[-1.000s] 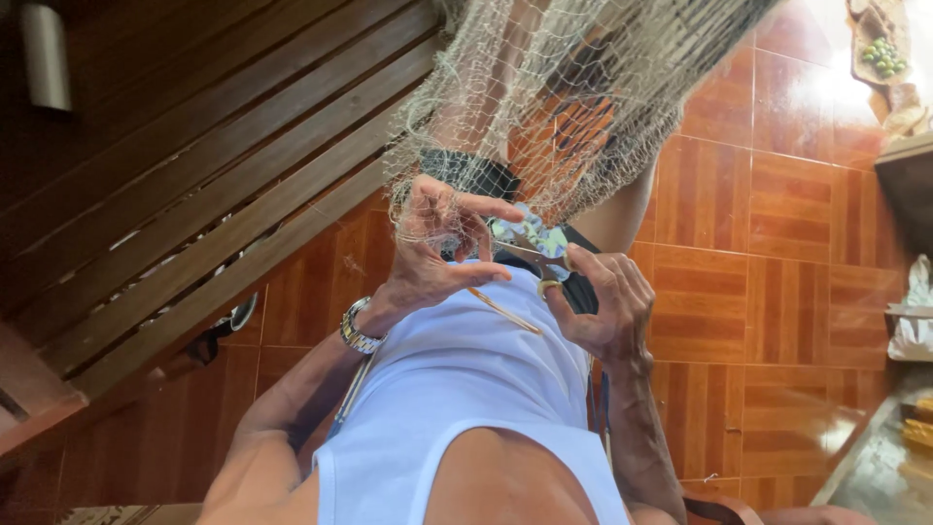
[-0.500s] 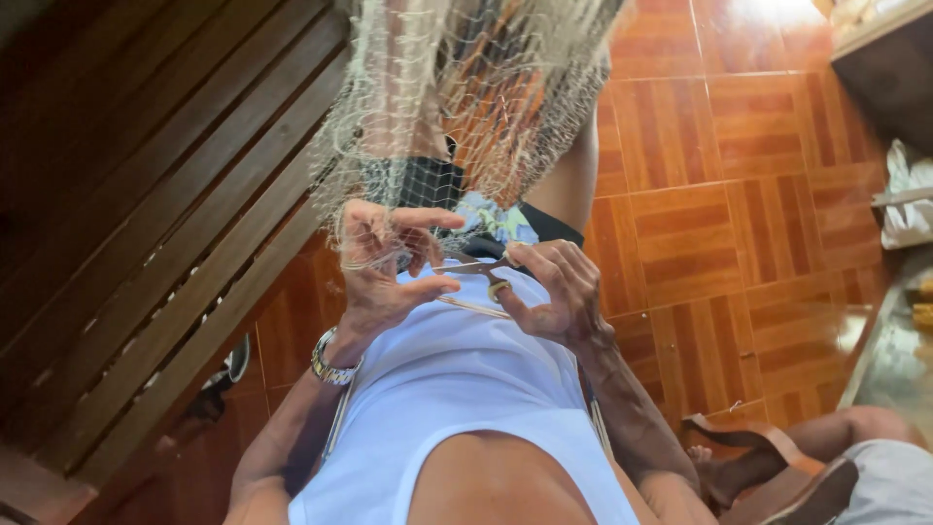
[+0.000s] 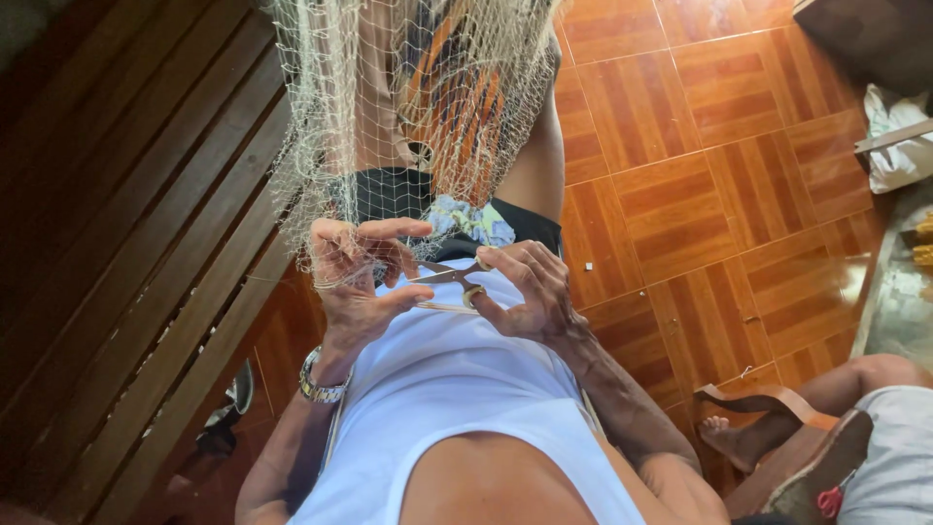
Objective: Repairing a fishing net using a weaving shuttle and scissors
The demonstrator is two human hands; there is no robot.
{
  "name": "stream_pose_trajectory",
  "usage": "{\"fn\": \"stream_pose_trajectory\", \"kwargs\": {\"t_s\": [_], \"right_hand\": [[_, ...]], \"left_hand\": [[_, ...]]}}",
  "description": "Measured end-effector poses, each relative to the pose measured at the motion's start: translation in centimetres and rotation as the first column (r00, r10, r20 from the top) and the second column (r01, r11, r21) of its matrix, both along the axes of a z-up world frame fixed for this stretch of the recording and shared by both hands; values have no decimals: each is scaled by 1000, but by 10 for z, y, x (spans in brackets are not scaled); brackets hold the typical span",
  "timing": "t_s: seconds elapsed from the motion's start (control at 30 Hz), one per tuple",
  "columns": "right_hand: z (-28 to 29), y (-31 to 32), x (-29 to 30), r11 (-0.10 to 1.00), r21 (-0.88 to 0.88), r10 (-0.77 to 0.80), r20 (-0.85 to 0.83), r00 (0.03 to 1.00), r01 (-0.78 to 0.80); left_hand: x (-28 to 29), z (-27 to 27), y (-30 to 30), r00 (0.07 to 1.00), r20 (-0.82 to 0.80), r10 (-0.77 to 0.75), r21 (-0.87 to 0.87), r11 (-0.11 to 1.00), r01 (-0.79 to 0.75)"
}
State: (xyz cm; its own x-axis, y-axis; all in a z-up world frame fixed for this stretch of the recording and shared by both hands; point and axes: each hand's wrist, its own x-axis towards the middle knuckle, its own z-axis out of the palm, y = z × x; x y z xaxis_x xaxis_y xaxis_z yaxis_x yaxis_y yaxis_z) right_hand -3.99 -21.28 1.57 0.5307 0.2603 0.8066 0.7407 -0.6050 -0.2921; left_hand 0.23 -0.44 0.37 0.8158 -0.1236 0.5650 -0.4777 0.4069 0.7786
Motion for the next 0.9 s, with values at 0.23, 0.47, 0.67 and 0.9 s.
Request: {"fn": "stream_pose_trajectory", "kwargs": {"t_s": [0.23, 0.47, 0.67, 0.9], "right_hand": [[-5, -3, -1, 1000, -5, -18, 1, 1000, 18], [-11, -1, -3, 999, 32, -32, 1, 999, 32], [-17, -3, -4, 997, 54, -52, 24, 998, 50], [-9, -10, -1, 1000, -1, -16, 60, 998, 16]], "left_hand": [[-1, 7, 0, 999, 1, 34, -1, 999, -34], [-2, 14, 1, 999, -36, 38, 52, 998, -36], [-1, 9, 0, 999, -17, 31, 16, 999, -30], [2, 5, 3, 995, -86, -50, -51, 998, 46]]}}
